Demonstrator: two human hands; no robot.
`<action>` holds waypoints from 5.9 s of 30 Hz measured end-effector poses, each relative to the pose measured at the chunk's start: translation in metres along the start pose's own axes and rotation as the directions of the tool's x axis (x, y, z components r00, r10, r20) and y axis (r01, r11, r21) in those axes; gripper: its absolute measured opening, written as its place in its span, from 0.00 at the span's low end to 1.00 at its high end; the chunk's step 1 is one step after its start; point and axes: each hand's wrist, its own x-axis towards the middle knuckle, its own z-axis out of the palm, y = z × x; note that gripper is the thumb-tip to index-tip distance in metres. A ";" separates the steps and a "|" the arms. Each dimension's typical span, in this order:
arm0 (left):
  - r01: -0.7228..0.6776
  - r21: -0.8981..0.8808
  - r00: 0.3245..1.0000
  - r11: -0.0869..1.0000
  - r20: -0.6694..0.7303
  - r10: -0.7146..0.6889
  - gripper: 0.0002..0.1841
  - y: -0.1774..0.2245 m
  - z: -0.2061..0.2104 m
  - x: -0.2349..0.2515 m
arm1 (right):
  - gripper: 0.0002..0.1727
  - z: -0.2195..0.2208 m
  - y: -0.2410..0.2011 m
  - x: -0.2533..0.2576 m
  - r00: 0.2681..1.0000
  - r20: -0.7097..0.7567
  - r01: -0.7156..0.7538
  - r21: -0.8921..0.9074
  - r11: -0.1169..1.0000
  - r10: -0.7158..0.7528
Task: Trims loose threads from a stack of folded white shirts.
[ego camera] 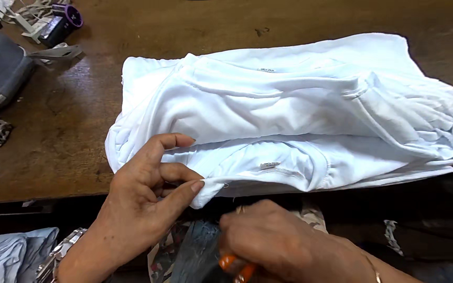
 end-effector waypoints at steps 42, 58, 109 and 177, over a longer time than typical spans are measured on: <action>-0.021 0.127 0.992 0.992 -0.120 0.036 0.19 0.016 0.000 0.019 | 0.12 -0.085 -0.003 -0.081 0.769 -0.627 -0.579 -0.600 0.552 0.126; -0.169 0.613 0.914 0.772 -0.197 0.356 0.21 0.005 -0.022 0.130 | 0.13 -0.188 0.052 0.000 0.703 -0.711 -0.650 -0.642 0.407 0.002; -0.086 0.939 0.977 0.332 0.015 0.211 0.25 -0.004 0.052 0.025 | 0.09 -0.098 0.004 -0.058 0.981 -0.109 -0.195 -0.473 0.859 0.163; -0.004 -0.787 0.796 0.617 -0.376 -0.474 0.36 -0.002 0.101 -0.051 | 0.16 0.009 0.014 -0.037 0.902 -0.430 -0.264 -0.624 0.736 -0.040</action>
